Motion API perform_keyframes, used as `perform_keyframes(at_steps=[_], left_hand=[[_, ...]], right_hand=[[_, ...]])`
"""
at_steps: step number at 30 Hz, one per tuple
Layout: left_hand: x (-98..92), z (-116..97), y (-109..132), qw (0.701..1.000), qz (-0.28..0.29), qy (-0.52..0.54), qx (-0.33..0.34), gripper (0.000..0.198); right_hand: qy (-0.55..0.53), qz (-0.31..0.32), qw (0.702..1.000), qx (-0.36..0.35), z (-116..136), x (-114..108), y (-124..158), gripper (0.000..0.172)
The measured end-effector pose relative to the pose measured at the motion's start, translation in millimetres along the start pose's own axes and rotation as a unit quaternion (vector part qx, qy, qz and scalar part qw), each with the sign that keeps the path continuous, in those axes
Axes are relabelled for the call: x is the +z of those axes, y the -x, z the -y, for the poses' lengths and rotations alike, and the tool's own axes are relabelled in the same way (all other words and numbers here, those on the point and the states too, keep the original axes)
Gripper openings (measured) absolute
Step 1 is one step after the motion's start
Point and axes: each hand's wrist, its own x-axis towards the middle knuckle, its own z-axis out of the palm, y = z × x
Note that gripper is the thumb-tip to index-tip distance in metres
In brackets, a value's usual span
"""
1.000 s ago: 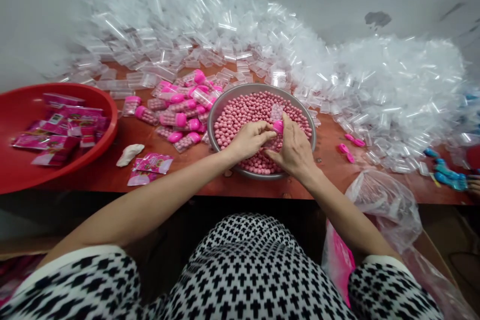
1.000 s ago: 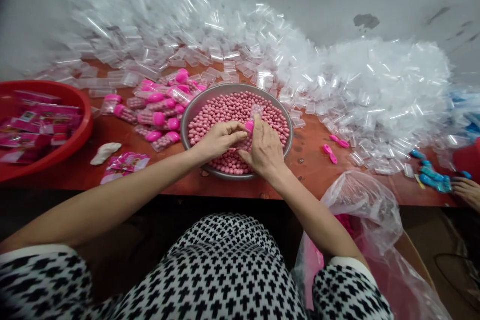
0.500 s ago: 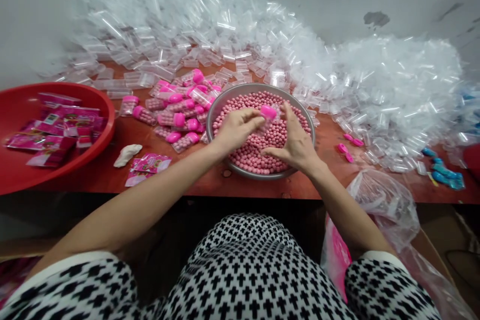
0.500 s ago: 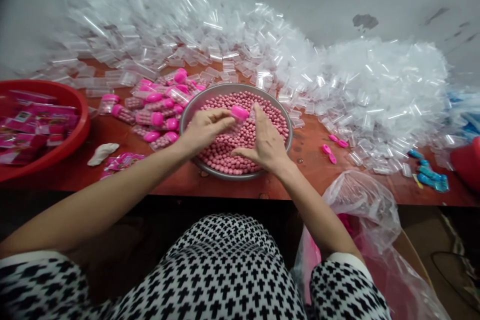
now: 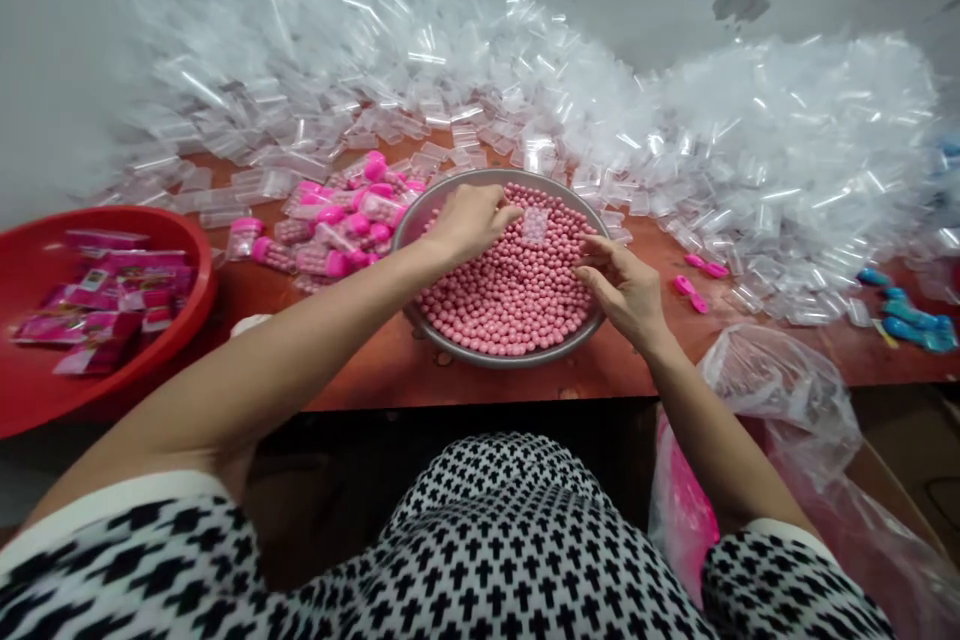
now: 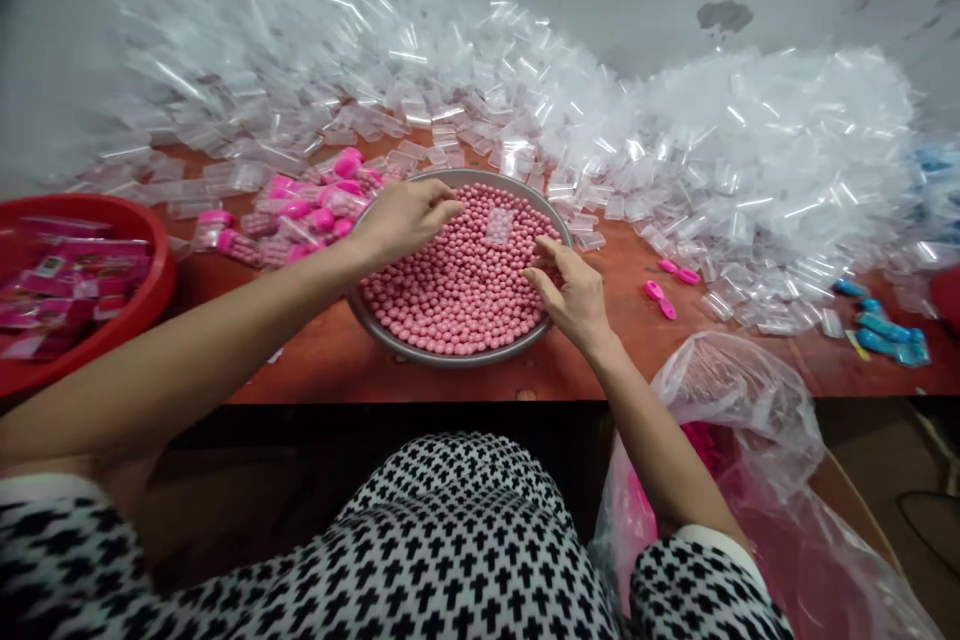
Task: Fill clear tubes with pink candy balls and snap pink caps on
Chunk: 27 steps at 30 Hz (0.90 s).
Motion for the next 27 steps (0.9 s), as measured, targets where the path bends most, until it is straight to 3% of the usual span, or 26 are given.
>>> perform_keyframes(at_steps=[4,8,10,12,15,18,21,23,27], left_hand=[[43.2,-19.1,-33.5,0.994,0.085,-0.068,0.0,0.041],[65.3,-18.3,-48.9,0.996,0.085,-0.015,0.021,0.035],[62.2,-17.1,-48.4,0.997,0.07,0.004,0.038,0.027],[48.0,-17.7,-43.3,0.996,0.069,-0.015,0.057,0.02],[16.0,-24.7,-30.2,0.979,0.093,-0.159,0.087,0.02],[-2.4,-39.0,-14.7,0.908,0.177,-0.359,0.125,0.021],[10.7,-54.8,-1.5,0.865,0.287,-0.373,0.174,0.031],[31.0,-62.1,3.8,0.876,0.306,-0.321,0.191,0.033],[65.5,-63.2,4.9,0.945,0.247,-0.169,0.131,0.019]], right_hand=[[-0.065,-0.018,0.997,0.03,-11.7,-21.2,6.4,0.042],[0.058,-0.052,0.993,0.088,-47.7,-73.3,10.7,0.039],[0.168,-0.052,0.975,0.134,-69.6,-104.4,12.6,0.034],[0.263,-0.012,0.947,0.183,-88.8,-131.4,14.4,0.028],[0.345,0.078,0.909,0.22,-108.6,-154.4,15.6,0.024],[0.398,0.132,0.882,0.215,-119.3,-154.1,14.0,0.032],[0.45,0.16,0.852,0.215,-125.4,-141.7,11.1,0.035],[0.459,0.168,0.845,0.215,-128.4,-134.4,10.0,0.031],[0.435,0.165,0.864,0.193,-134.0,-130.9,13.5,0.024]])
